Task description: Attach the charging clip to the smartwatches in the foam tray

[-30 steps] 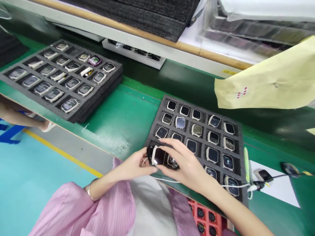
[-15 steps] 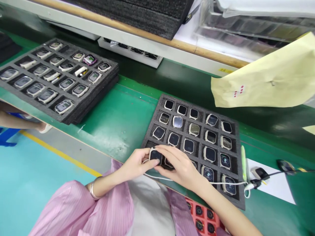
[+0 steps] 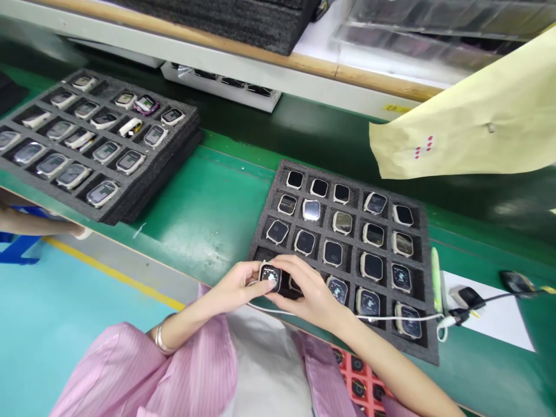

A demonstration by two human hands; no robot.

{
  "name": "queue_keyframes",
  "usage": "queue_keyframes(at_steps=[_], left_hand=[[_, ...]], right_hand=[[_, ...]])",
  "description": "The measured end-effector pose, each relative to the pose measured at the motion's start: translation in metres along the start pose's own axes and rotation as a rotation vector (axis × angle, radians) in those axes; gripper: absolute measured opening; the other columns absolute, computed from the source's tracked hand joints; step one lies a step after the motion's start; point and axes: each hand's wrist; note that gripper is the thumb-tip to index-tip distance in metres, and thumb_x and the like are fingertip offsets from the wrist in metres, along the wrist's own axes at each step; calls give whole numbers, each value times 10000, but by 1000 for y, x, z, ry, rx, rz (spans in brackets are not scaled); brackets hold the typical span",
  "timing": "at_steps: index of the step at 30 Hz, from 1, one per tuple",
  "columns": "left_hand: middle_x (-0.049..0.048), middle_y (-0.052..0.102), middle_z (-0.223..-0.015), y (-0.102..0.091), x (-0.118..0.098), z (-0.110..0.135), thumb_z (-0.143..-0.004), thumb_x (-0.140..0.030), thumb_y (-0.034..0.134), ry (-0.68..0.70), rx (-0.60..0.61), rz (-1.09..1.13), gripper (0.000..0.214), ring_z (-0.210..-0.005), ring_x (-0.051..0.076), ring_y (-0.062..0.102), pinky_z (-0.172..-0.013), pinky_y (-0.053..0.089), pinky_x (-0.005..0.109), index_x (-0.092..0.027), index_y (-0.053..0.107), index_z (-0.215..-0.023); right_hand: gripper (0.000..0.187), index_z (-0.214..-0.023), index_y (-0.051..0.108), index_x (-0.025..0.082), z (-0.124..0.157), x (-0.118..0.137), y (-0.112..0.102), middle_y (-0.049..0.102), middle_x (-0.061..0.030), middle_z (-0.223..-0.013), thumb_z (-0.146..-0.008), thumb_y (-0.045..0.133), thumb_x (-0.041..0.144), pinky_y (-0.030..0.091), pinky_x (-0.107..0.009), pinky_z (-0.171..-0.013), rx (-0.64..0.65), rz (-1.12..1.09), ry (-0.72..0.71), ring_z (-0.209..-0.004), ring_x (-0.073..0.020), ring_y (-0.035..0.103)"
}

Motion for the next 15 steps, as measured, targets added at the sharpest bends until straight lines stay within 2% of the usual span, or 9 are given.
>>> queue_keyframes(at_steps=[9, 15], left_hand=[[32, 583, -828, 0, 1, 1, -804, -447, 665, -10, -18, -8, 384, -754, 160, 510, -695, 394, 266, -112, 622, -986], [23, 568, -806, 1, 2, 2, -800, -451, 667, 2, -43, -40, 365, -723, 148, 479, -654, 375, 249, -119, 634, -947]], right_hand=[[408, -1231, 505, 175, 3, 0, 1, 619, -135, -1132, -871, 666, 275, 544, -427, -881, 20, 50, 10, -1036, -256, 616], [456, -1302, 488, 171, 5, -1, 1, 609, -141, -1154, -887, 636, 288, 540, -435, -883, 19, 90, -5, -1034, -262, 610]])
Point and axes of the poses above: each hand's wrist, its own z-axis away from the middle knuckle, its own y-axis out of the palm, x = y × z
